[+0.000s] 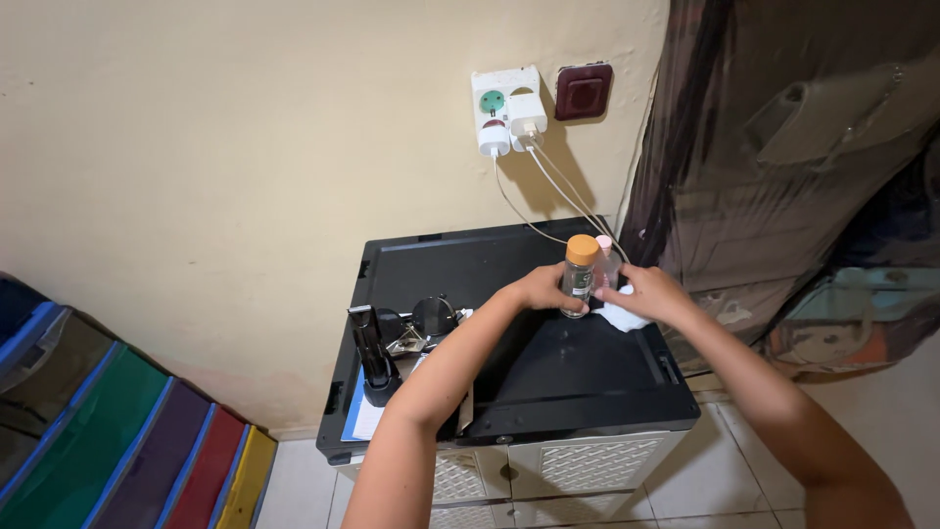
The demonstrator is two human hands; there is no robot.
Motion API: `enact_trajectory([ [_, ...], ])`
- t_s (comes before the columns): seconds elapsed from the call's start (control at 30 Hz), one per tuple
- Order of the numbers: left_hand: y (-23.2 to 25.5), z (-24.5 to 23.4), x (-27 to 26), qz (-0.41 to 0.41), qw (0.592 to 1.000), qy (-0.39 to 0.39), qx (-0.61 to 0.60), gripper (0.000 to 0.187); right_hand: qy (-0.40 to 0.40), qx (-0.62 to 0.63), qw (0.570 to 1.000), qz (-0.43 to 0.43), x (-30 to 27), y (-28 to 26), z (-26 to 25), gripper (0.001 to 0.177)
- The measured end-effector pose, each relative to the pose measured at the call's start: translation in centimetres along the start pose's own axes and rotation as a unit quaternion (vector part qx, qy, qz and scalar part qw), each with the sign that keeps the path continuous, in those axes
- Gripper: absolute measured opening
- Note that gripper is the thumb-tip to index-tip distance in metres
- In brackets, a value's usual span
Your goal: Cleaning a watch, bottles, and a trimmer with tissues on top of a cabinet
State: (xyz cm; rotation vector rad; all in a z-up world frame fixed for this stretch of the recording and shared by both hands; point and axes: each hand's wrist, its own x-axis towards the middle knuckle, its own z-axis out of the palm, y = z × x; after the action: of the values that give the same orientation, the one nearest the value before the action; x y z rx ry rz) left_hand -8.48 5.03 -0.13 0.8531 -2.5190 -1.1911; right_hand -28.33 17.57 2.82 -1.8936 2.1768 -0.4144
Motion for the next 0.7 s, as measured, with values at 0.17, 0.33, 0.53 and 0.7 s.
enact_trajectory([
  [0.17,-0.3,-1.1,-1.2,-0.02,0.999,-0.018,0.035,0.105,-0.077,-0.077,0.994,-0.023,-3.8,-2.8,-5.3,0.075],
  [0.33,-6.9,-3.0,-0.9,-0.045,0.978,0.007,0.203,0.113,-0.042,0.075,0.959,-0.27,-5.5,-7.2,-3.7,0.047],
  [0.53,-6.1,-6.0,-9.4,-0.076,0.97,0.151,0.174,0.079,0.208,-0.043,0.86,-0.464,3.0,-11.6,7.0,0.025],
  [0.7,-6.8,-4.1,-13.8,-0.082,0.97,0.173,0.15,0.07,0.188,-0.136,0.898,-0.373,9.7,-11.7,13.3,0.025],
])
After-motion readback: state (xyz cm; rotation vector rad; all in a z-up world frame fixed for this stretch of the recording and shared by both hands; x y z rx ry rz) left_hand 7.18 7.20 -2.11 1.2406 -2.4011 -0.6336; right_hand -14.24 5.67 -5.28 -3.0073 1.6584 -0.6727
